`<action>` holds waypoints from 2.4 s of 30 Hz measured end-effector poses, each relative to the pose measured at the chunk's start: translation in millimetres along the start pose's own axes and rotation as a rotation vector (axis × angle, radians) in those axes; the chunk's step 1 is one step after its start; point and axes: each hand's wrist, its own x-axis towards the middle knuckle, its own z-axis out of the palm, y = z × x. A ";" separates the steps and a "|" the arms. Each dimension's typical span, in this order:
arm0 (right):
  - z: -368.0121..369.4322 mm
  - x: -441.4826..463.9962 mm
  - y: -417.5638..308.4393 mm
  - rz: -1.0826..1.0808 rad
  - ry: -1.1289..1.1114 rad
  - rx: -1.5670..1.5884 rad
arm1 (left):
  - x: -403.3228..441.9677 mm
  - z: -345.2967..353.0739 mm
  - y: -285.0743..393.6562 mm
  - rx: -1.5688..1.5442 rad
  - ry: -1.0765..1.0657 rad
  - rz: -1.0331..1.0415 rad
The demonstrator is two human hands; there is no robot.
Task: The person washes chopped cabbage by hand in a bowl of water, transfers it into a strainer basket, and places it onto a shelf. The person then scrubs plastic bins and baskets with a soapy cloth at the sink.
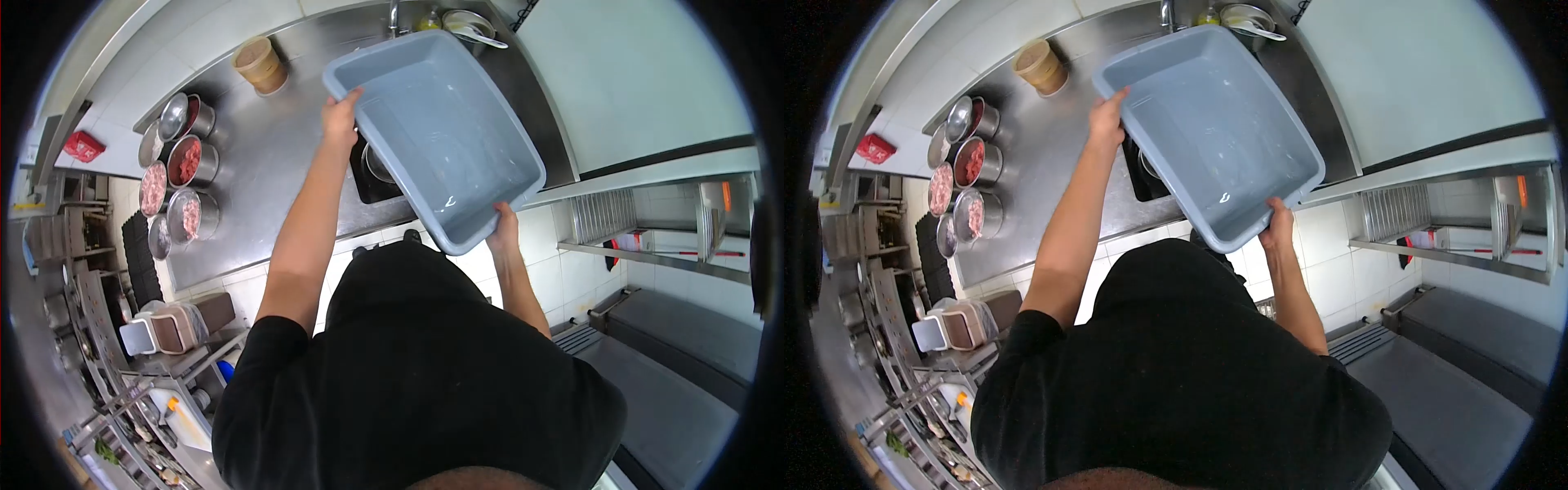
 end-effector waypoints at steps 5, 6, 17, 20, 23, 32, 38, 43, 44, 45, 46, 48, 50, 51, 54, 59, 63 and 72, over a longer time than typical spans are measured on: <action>24.1 -15.4 -40.7 0.038 0.061 -0.140 | -42.0 -4.1 44.0 -0.005 0.036 0.180; 27.2 -13.9 -46.8 0.054 0.062 -0.174 | -51.6 -7.5 56.0 -0.031 0.018 0.228; 104.6 -18.3 -45.0 0.209 -0.241 -0.183 | -137.2 -28.4 198.1 0.190 0.097 0.547; 133.2 13.8 -15.3 0.251 -0.342 -0.216 | -154.6 -8.5 233.4 0.282 0.193 0.638; 166.3 38.8 12.9 0.290 -0.390 -0.229 | -161.8 18.7 257.5 0.370 0.196 0.710; 208.0 132.0 81.5 0.410 -0.485 -0.338 | -127.9 107.0 254.0 0.780 -0.019 0.777; 212.2 133.0 54.8 0.334 -0.482 -0.611 | -124.6 152.4 211.7 0.891 -0.031 0.740; 224.1 199.8 128.8 0.265 -0.531 -0.687 | -144.1 168.8 191.4 0.970 -0.030 0.784; 227.0 204.1 133.6 0.240 -0.554 -0.741 | -148.2 169.3 189.6 0.998 -0.014 0.793; 230.1 195.6 122.1 0.236 -0.566 -0.771 | -153.0 170.3 188.1 1.024 0.004 0.804; 230.9 185.7 111.0 0.232 -0.579 -0.801 | -160.2 172.9 185.4 1.008 0.004 0.798; 231.2 169.2 104.4 0.205 -0.588 -0.847 | -177.8 174.5 180.7 0.975 0.008 0.783; 229.1 161.3 105.1 0.153 -0.577 -0.876 | -194.4 159.8 183.9 1.029 0.051 0.738; 228.0 154.8 103.5 0.132 -0.550 -0.886 | -204.2 148.5 186.3 1.060 0.100 0.712; 220.7 151.1 101.6 0.087 -0.504 -0.880 | -224.5 97.8 187.8 0.965 0.170 0.696; 205.9 171.0 91.5 -0.055 -0.536 -0.876 | -262.6 -48.6 172.2 0.537 0.292 0.518; 221.7 183.0 69.5 -0.153 -0.609 -0.991 | -302.5 -191.4 105.8 0.087 0.306 0.145; 350.2 177.8 81.0 -0.620 -0.973 -1.695 | -345.7 -257.9 -37.2 -0.421 0.240 -0.318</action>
